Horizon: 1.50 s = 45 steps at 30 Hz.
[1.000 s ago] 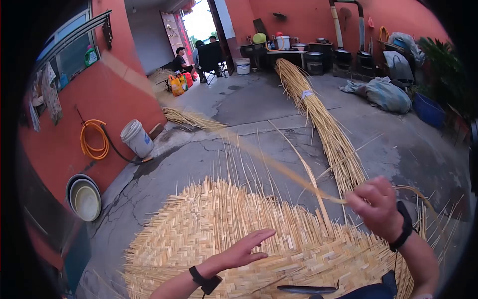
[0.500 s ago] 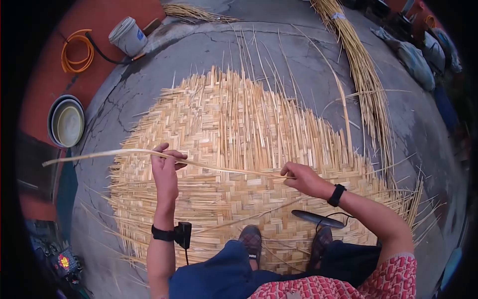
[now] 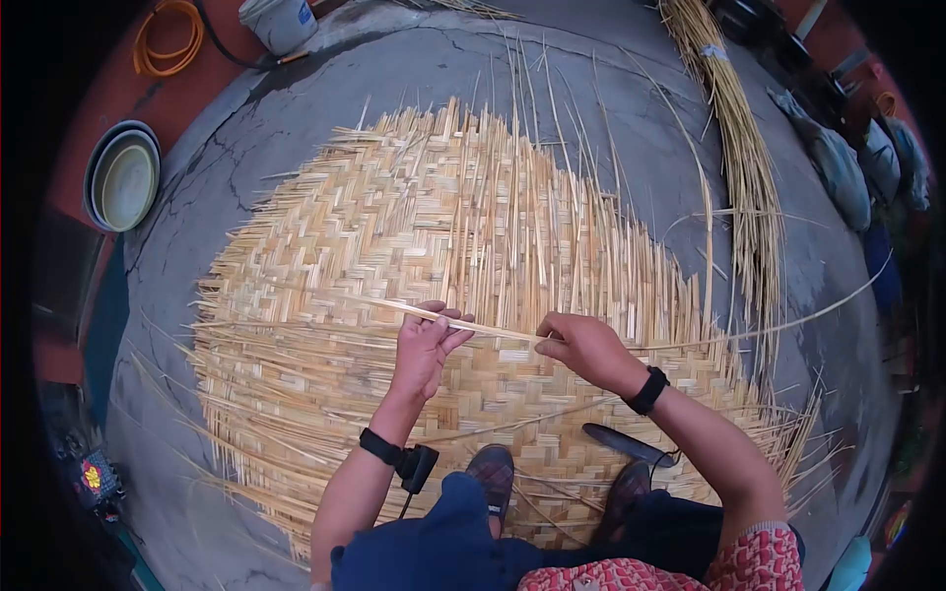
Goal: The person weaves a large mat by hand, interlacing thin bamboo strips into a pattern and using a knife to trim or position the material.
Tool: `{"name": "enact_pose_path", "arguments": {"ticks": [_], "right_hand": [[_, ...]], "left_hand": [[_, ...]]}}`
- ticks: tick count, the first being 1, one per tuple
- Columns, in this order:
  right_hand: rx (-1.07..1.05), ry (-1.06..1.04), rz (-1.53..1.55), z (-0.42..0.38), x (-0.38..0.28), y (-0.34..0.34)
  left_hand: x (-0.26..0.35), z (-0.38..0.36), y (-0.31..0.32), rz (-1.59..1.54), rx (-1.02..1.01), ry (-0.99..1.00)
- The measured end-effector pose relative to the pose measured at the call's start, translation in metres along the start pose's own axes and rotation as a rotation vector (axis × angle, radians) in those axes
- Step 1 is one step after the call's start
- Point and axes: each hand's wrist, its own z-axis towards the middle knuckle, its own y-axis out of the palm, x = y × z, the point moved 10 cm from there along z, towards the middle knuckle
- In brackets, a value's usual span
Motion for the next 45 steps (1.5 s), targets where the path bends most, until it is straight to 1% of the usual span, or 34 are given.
{"name": "enact_pose_path", "arguments": {"ticks": [1, 2, 3, 4, 5, 7, 9, 11, 13, 14, 16, 17, 19, 20, 21, 23, 24, 26, 27, 28, 29, 30, 31, 33, 34, 35, 37, 38, 40, 41, 42, 43, 44, 45], "right_hand": [[0.050, -0.012, 0.045, 0.006, -0.004, 0.005], [0.032, -0.022, 0.050, 0.008, -0.006, 0.012], [0.099, -0.038, 0.077, 0.010, -0.008, 0.008], [0.171, -0.053, 0.104, 0.010, -0.009, 0.003], [0.162, -0.058, 0.110, 0.011, -0.010, 0.005], [0.288, -0.163, -0.025, 0.005, -0.022, -0.004], [0.296, -0.158, -0.029, 0.003, -0.022, -0.005], [0.306, -0.159, -0.037, 0.004, -0.023, -0.006], [0.396, -0.228, -0.106, 0.002, -0.032, -0.014], [0.396, -0.231, -0.108, 0.004, -0.031, -0.013], [0.315, -0.251, -0.243, 0.006, -0.031, -0.002], [0.313, -0.241, -0.248, 0.004, -0.030, 0.000], [0.172, -0.131, 0.006, 0.007, -0.018, 0.015], [0.114, -0.135, -0.016, 0.008, -0.016, 0.022], [0.114, -0.130, -0.016, 0.009, -0.014, 0.024], [-0.037, -0.040, -0.127, 0.009, -0.002, 0.044], [-0.041, -0.032, -0.126, 0.009, 0.011, 0.052], [-0.157, -0.148, -0.341, 0.011, 0.031, 0.082], [-0.159, -0.134, -0.344, 0.013, 0.044, 0.084], [-0.125, -0.014, -0.139, 0.017, 0.060, 0.080], [-0.090, 0.104, 0.065, 0.019, 0.076, 0.077], [-0.047, 0.217, 0.221, 0.023, 0.095, 0.073], [-0.054, 0.222, 0.221, 0.032, 0.101, 0.073], [0.203, 0.295, 0.407, 0.049, 0.120, 0.056], [0.281, 0.250, 0.563, 0.061, 0.118, 0.058], [0.279, 0.263, 0.567, 0.075, 0.115, 0.063], [0.397, 0.137, 0.457, 0.101, 0.101, 0.053], [0.391, 0.148, 0.464, 0.112, 0.109, 0.062], [0.311, 0.207, 0.385, 0.133, 0.125, 0.084], [0.308, 0.216, 0.393, 0.137, 0.125, 0.080], [0.257, 0.366, 0.659, 0.135, 0.139, 0.086], [0.200, 0.513, 0.922, 0.130, 0.146, 0.096], [0.197, 0.517, 0.926, 0.126, 0.148, 0.091], [0.142, 0.528, 1.016, 0.120, 0.147, 0.092]], "left_hand": [[0.001, -0.001, -0.004, 0.022, 0.011, 0.000], [0.004, -0.001, -0.009, 0.032, 0.022, -0.002], [0.008, -0.003, -0.014, 0.034, 0.039, 0.003], [0.011, -0.004, -0.014, 0.038, 0.014, 0.006], [0.013, -0.004, -0.013, 0.040, -0.014, 0.007], [0.011, -0.003, -0.018, 0.030, 0.001, -0.004], [0.007, 0.000, -0.018, 0.016, 0.005, -0.014], [-0.005, 0.002, -0.032, 0.013, 0.146, -0.084], [-0.007, 0.003, -0.038, 0.029, 0.169, -0.096], [-0.009, 0.004, -0.042, 0.049, 0.193, -0.116], [-0.006, 0.008, -0.045, 0.049, 0.193, -0.097], [-0.005, 0.010, -0.044, 0.050, 0.195, -0.079], [-0.002, 0.011, -0.032, -0.001, 0.168, -0.069], [0.002, 0.011, -0.025, -0.046, 0.147, -0.050], [-0.001, 0.016, -0.031, -0.048, 0.146, -0.055], [-0.011, 0.025, -0.032, -0.041, 0.032, -0.132], [-0.016, 0.029, -0.036, -0.043, 0.032, -0.141], [-0.002, 0.032, 0.010, 0.364, -0.265, -0.053], [0.005, 0.036, 0.023, 0.356, -0.274, -0.062], [0.039, 0.030, 0.071, 0.793, -0.429, 0.217], [0.051, 0.023, 0.108, 1.222, -0.573, 0.513], [0.051, 0.044, 0.102, 1.225, -0.454, 0.521], [0.042, 0.065, 0.095, 1.221, -0.452, 0.514], [-0.004, 0.114, 0.070, 1.294, -0.508, 0.257], [-0.023, 0.127, 0.069, 1.264, -0.523, 0.200], [-0.037, 0.135, 0.070, 1.262, -0.530, 0.187], [-0.060, 0.152, 0.066, 1.449, -0.446, 0.182], [-0.065, 0.153, 0.074, 1.450, -0.449, 0.166], [-0.068, 0.158, 0.073, 1.648, -0.325, 0.029], [-0.068, 0.161, 0.068, 1.746, -0.263, -0.039], [-0.070, 0.164, 0.068, 1.750, -0.270, -0.051], [-0.072, 0.167, 0.063, 1.593, -0.241, -0.121], [-0.075, 0.170, 0.057, 1.436, -0.208, -0.183], [-0.081, 0.172, 0.048, 1.437, -0.209, -0.186]]}}
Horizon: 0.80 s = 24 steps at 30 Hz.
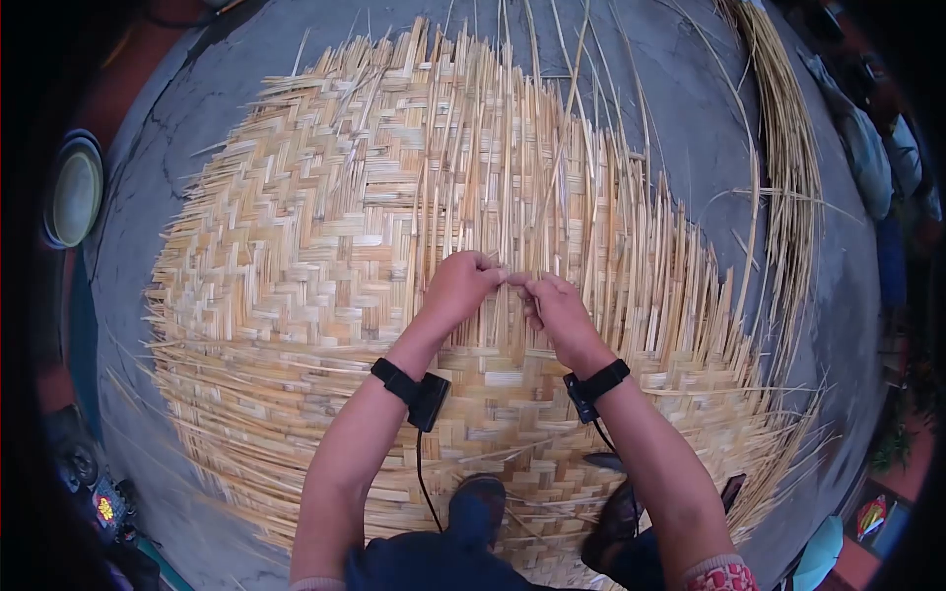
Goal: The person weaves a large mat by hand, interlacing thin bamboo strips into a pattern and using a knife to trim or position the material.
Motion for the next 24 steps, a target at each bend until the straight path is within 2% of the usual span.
{"name": "enact_pose_path", "arguments": {"ticks": [2, 4, 5, 8, 9, 11, 12, 14, 15, 17, 18, 20, 21, 23, 24], "right_hand": [[-0.055, 0.052, 0.071, -0.013, 0.002, 0.004], [-0.103, -0.165, 0.083, -0.030, -0.019, 0.014], [-0.040, -0.214, 0.102, -0.032, -0.020, 0.014], [0.079, -0.124, 0.074, -0.036, -0.020, 0.009], [0.079, -0.129, 0.068, -0.039, -0.021, 0.009], [0.073, -0.232, -0.030, -0.049, -0.027, 0.009], [0.068, -0.237, -0.037, -0.055, -0.024, 0.011], [0.095, -0.420, -0.140, -0.070, -0.032, 0.014], [0.093, -0.425, -0.144, -0.067, -0.027, 0.017], [0.232, -0.416, 0.100, -0.064, -0.019, 0.007], [0.233, -0.422, 0.097, -0.061, -0.018, 0.007], [0.264, -0.228, 0.092, -0.044, -0.010, 0.004], [0.263, -0.235, 0.092, -0.037, -0.017, -0.002], [-0.204, -0.283, -0.512, -0.024, -0.029, 0.029], [-0.202, -0.289, -0.513, -0.022, -0.035, 0.022]], "left_hand": [[-0.018, 0.001, 0.026, -0.720, -0.180, -0.055], [-0.016, -0.013, 0.026, -0.809, -0.227, -0.122], [-0.013, -0.021, 0.026, -0.894, -0.270, -0.183], [-0.010, -0.025, 0.022, -0.719, -0.339, -0.124], [-0.013, -0.024, 0.018, -0.723, -0.335, -0.118], [-0.004, -0.025, 0.023, -0.709, -0.496, 0.023], [-0.007, -0.025, 0.026, -0.714, -0.488, 0.028], [-0.016, -0.023, 0.019, -0.438, -0.300, 0.062], [-0.016, -0.028, 0.023, -0.440, -0.296, 0.066], [-0.011, -0.036, 0.012, -0.646, -0.138, 0.066], [-0.012, -0.037, 0.009, -0.648, -0.136, 0.072], [-0.013, -0.039, 0.012, -0.652, -0.240, 0.099], [-0.016, -0.039, 0.010, -0.651, -0.237, 0.105], [0.006, -0.046, -0.002, -0.710, -0.249, 0.343], [0.008, -0.053, -0.006, -0.708, -0.246, 0.349]]}}
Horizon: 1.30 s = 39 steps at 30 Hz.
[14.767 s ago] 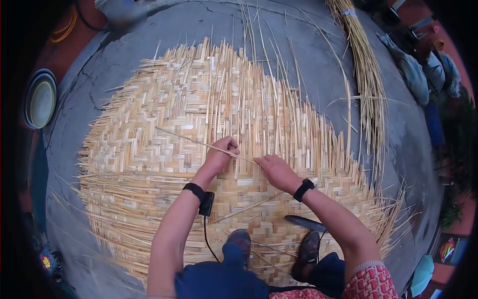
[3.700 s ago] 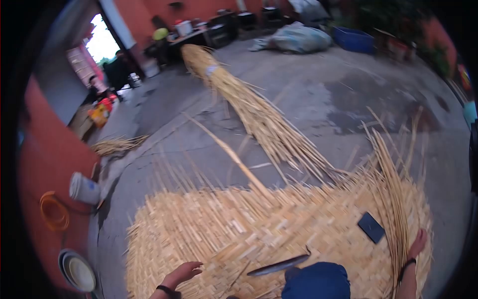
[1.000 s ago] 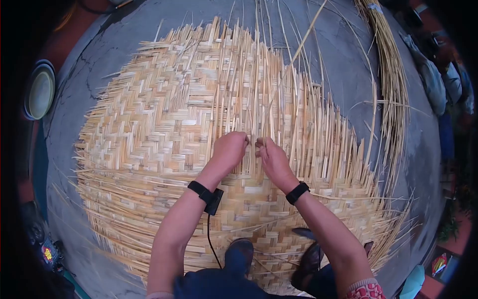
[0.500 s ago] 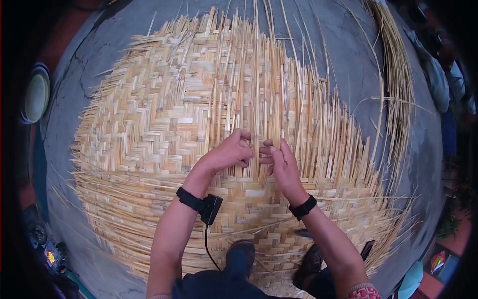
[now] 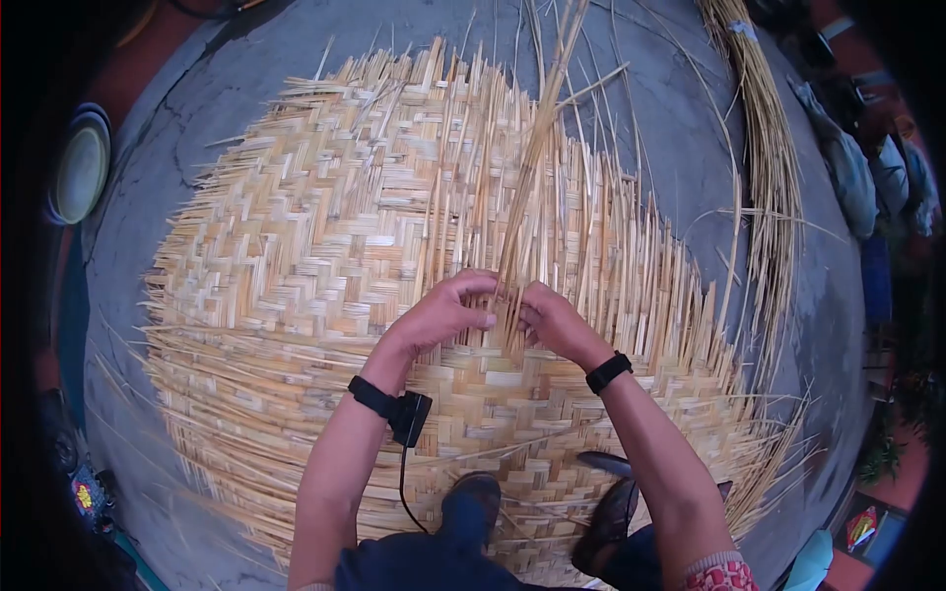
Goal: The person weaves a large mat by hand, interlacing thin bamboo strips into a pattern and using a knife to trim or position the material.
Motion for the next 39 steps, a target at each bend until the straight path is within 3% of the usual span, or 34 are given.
{"name": "enact_pose_path", "arguments": {"ticks": [2, 3, 4, 5, 6, 8, 9, 11, 12, 14, 15, 17, 18, 20, 22, 24, 25, 26, 27, 28, 29, 30, 31, 33, 35, 37, 39], "right_hand": [[-0.080, 0.034, -0.027, -0.003, -0.007, -0.008], [-0.051, 0.124, -0.050, -0.012, -0.006, -0.019], [-0.051, 0.119, -0.053, -0.018, -0.004, -0.024], [-0.032, 0.102, -0.266, -0.025, -0.002, -0.031], [-0.016, 0.085, -0.477, -0.030, 0.001, -0.031], [0.003, 0.032, -0.566, -0.039, 0.005, -0.014], [0.013, -0.005, -0.746, -0.039, 0.002, -0.002], [0.069, -0.146, -1.033, -0.042, -0.029, 0.009], [0.064, -0.154, -1.032, -0.041, -0.044, 0.015], [0.229, -0.429, -0.802, -0.045, -0.100, 0.028], [0.233, -0.430, -0.798, -0.037, -0.092, 0.040], [-0.017, -0.531, -0.539, -0.021, -0.072, 0.078], [-0.019, -0.531, -0.542, -0.020, -0.064, 0.078], [0.111, -0.409, -0.487, -0.016, -0.064, 0.062], [0.180, -0.412, -0.474, -0.029, -0.070, 0.060], [0.326, -0.325, -0.388, -0.042, -0.061, 0.047], [0.325, -0.319, -0.393, -0.044, -0.048, 0.052], [0.394, -0.241, -0.124, -0.045, -0.023, 0.047], [0.457, -0.160, 0.147, -0.048, 0.006, 0.045], [0.455, -0.153, 0.148, -0.050, 0.006, 0.049], [0.483, -0.069, 0.369, -0.052, 0.019, 0.051], [0.507, 0.017, 0.590, -0.053, 0.033, 0.055], [0.505, 0.022, 0.594, -0.053, 0.033, 0.055], [0.441, -0.049, 0.376, -0.048, 0.017, 0.053], [0.412, -0.056, 0.323, -0.047, 0.006, 0.050], [0.385, -0.068, 0.255, -0.046, -0.002, 0.048], [0.383, -0.047, 0.372, -0.043, -0.001, 0.050]], "left_hand": [[0.017, -0.022, -0.018, -0.483, 0.269, -0.019], [0.011, -0.030, -0.020, -0.483, 0.268, -0.011], [0.002, -0.050, -0.048, -0.345, 0.498, 0.080], [-0.003, -0.076, -0.068, -0.200, 0.730, 0.167], [-0.018, -0.091, -0.064, -0.198, 0.739, 0.165], [-0.016, -0.114, -0.048, 0.396, 0.724, 0.149], [-0.017, -0.119, -0.047, 0.401, 0.724, 0.151], [-0.036, -0.129, -0.057, -0.108, 0.764, 0.076], [-0.034, -0.131, -0.061, -0.105, 0.772, 0.076], [-0.015, -0.127, -0.059, -0.063, 0.662, 0.144], [-0.005, -0.129, -0.062, -0.059, 0.660, 0.145], [0.051, -0.117, -0.008, 0.485, 0.097, 0.387], [0.061, -0.111, -0.013, 0.483, 0.099, 0.388], [0.090, -0.098, -0.021, 1.077, 0.198, 0.567], [0.055, -0.068, -0.043, 1.029, 0.169, 0.432], [-0.003, -0.035, -0.070, 1.007, 0.258, -0.122], [0.001, -0.028, -0.061, 1.086, 0.300, -0.136], [-0.008, -0.019, -0.059, 1.080, 0.296, -0.136], [-0.016, -0.012, -0.065, 0.796, 0.379, -0.094], [-0.017, -0.009, -0.072, 0.514, 0.455, -0.054], [-0.045, -0.006, -0.067, 0.136, 0.320, -0.253], [-0.047, -0.006, -0.066, 0.138, 0.321, -0.258], [-0.043, -0.008, -0.065, 0.168, 0.346, -0.223], [-0.036, -0.009, -0.062, 0.202, 0.375, -0.191], [-0.014, -0.003, -0.058, 0.851, 0.350, -0.256], [-0.017, 0.008, -0.066, 0.711, 0.351, -0.221], [-0.023, 0.010, -0.070, 0.567, 0.357, -0.181]]}}
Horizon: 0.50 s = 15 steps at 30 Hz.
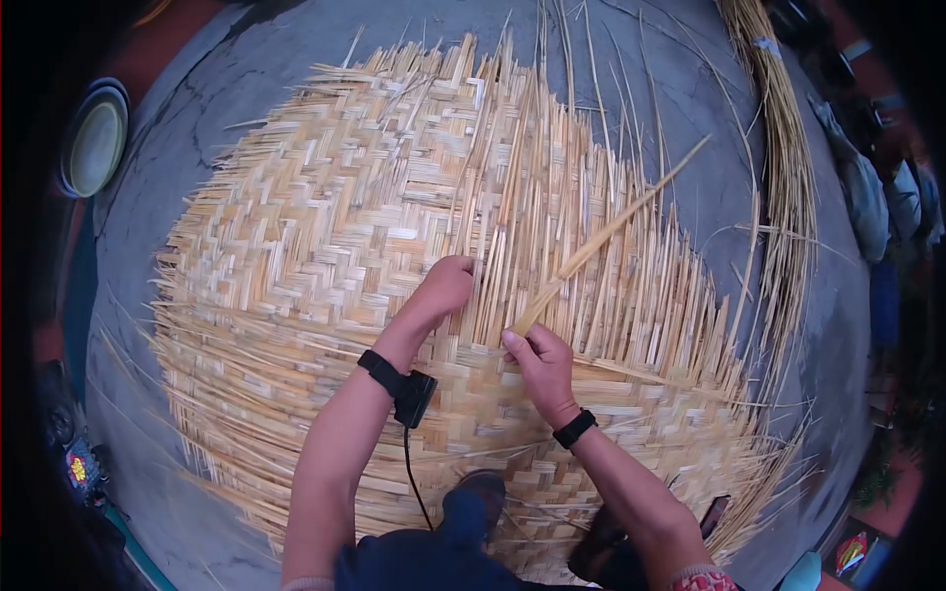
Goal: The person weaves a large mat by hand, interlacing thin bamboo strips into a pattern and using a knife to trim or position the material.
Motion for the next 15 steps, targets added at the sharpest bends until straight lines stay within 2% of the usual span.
{"name": "enact_pose_path", "arguments": {"ticks": [2, 4, 6, 7, 9, 10, 12, 13, 15], "right_hand": [[0.009, 0.043, -0.030, 0.006, 0.000, 0.002], [0.027, 0.098, -0.052, 0.013, 0.002, 0.004], [-0.073, -0.114, -0.649, 0.026, -0.021, 0.022], [-0.076, -0.120, -0.647, 0.027, -0.021, 0.025], [-0.200, -0.430, -0.813, 0.021, -0.041, 0.052], [-0.198, -0.440, -0.817, 0.027, -0.034, 0.050], [-0.379, -0.387, -0.444, 0.035, -0.017, 0.045], [-0.376, -0.396, -0.451, 0.032, -0.027, 0.035], [-0.097, -0.029, -0.203, 0.039, -0.023, -0.023]], "left_hand": [[-0.021, -0.015, 0.006, -0.509, -0.052, -0.268], [-0.024, -0.025, 0.007, -0.585, -0.081, -0.215], [-0.026, -0.035, 0.003, -0.659, -0.104, -0.162], [-0.023, -0.041, 0.003, -0.694, -0.160, -0.147], [-0.019, -0.054, -0.004, -0.726, -0.213, -0.120], [-0.010, -0.065, -0.020, -0.956, -0.118, -0.083], [-0.008, -0.090, -0.064, -1.316, 0.132, 0.041], [-0.025, -0.099, -0.072, -1.320, 0.130, 0.052], [-0.077, -0.118, -0.078, -0.845, 0.193, -0.079]]}}
